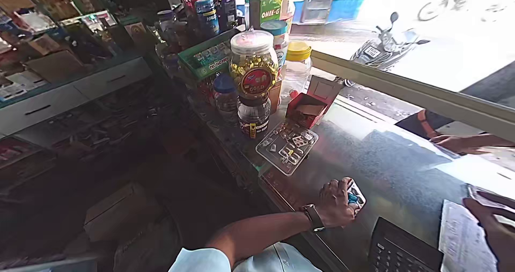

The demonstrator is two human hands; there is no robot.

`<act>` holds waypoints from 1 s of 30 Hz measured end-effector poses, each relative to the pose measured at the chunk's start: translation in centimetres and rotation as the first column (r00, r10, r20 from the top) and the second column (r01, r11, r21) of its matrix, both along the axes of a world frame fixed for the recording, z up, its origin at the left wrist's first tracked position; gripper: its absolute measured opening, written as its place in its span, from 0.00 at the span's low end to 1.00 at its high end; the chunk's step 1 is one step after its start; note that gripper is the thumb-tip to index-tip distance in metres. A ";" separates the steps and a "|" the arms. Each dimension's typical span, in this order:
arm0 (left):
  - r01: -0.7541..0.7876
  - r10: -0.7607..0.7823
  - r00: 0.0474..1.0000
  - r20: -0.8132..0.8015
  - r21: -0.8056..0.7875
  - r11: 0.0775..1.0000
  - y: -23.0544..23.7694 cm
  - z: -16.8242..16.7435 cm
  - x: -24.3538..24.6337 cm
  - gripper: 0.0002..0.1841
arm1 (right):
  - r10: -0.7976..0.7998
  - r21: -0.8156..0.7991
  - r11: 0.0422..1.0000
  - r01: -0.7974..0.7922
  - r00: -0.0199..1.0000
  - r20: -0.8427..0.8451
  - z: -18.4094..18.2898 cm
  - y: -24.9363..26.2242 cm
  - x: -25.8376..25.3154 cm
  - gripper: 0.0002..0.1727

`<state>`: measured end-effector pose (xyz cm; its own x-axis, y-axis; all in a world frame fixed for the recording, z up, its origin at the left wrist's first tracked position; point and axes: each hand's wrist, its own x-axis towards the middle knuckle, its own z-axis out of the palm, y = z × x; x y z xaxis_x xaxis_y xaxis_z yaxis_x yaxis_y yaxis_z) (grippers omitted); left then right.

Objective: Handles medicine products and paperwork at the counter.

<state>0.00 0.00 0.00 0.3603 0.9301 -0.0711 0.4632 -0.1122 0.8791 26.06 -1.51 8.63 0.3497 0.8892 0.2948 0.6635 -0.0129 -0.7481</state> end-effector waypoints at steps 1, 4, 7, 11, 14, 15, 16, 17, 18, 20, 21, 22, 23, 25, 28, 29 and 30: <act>-0.004 0.006 0.995 -0.100 0.016 1.000 0.7 -0.5 0.3 0.40 | 0.054 0.018 0.998 -0.054 0.999 0.004 -0.6 -0.5 -0.3 0.22; -0.044 0.075 0.982 -0.174 0.177 0.983 1.7 -0.9 -0.7 0.42 | 0.092 0.109 0.990 -0.089 0.996 -0.020 1.6 -1.4 -6.9 0.23; -0.207 0.156 0.975 0.157 0.406 0.890 1.1 0.7 -6.1 0.33 | 0.289 0.305 0.918 -0.255 0.955 -0.071 5.0 0.8 -16.8 0.35; -0.556 0.310 0.828 0.468 0.608 0.567 2.6 0.3 -18.4 0.30 | 0.444 0.420 0.821 -0.386 0.895 -0.046 9.6 7.3 -32.1 0.66; -0.709 0.475 0.701 0.533 0.596 0.378 6.5 0.0 -25.0 0.42 | 0.359 0.364 0.867 -0.342 0.933 0.021 12.6 12.0 -41.7 0.85; -0.727 0.491 0.679 0.546 0.592 0.346 7.5 0.3 -26.7 0.42 | 0.305 0.358 0.883 -0.303 0.951 0.052 13.0 13.5 -44.0 0.87; -0.734 0.492 0.671 0.555 0.591 0.334 8.1 0.6 -28.1 0.41 | 0.251 0.354 0.897 -0.264 0.965 0.083 13.3 14.8 -45.7 0.88; -0.734 0.480 0.674 0.562 0.584 0.347 8.0 0.8 -29.4 0.41 | 0.204 0.342 0.912 -0.225 0.974 0.097 13.3 15.7 -46.7 0.87; -0.729 0.463 0.683 0.565 0.575 0.373 7.6 0.9 -30.6 0.39 | 0.179 0.338 0.920 -0.199 0.980 0.090 13.4 16.2 -47.0 0.87; -0.724 0.452 0.690 0.565 0.546 0.422 6.8 0.7 -32.7 0.38 | 0.166 0.358 0.918 -0.171 0.985 0.045 13.7 16.9 -46.8 0.86; -0.726 0.465 0.688 0.557 0.520 0.450 6.4 0.4 -33.7 0.38 | 0.172 0.369 0.915 -0.161 0.985 0.004 13.5 17.0 -46.6 0.86; -0.723 0.475 0.690 0.546 0.493 0.484 6.3 0.1 -34.8 0.38 | 0.176 0.379 0.915 -0.142 0.983 -0.057 13.3 17.0 -46.6 0.87; -0.720 0.475 0.692 0.544 0.474 0.507 6.7 0.1 -35.7 0.37 | 0.174 0.390 0.914 -0.114 0.977 -0.122 13.4 17.2 -46.6 0.87; -0.714 0.469 0.696 0.543 0.456 0.532 7.8 0.1 -36.7 0.35 | 0.202 0.434 0.898 -0.073 0.944 -0.260 13.6 17.6 -46.7 0.83; -0.699 0.456 0.708 0.540 0.440 0.564 7.8 0.0 -37.8 0.34 | 0.305 0.502 0.858 -0.112 0.896 -0.322 14.0 17.0 -48.9 0.82; -0.698 0.453 0.708 0.542 0.436 0.568 7.9 -0.1 -37.9 0.34 | 0.323 0.509 0.848 -0.147 0.905 -0.277 14.4 16.7 -50.2 0.82; -0.694 0.448 0.709 0.544 0.428 0.578 8.0 -0.1 -38.1 0.34 | 0.332 0.513 0.841 -0.173 0.913 -0.237 14.9 16.7 -51.6 0.82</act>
<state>-38.05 8.02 -0.08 -0.3818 0.7479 0.5431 0.2985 -0.4563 0.8383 -25.52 15.23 23.54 0.2746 0.7379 0.6165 0.3313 0.5293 -0.7811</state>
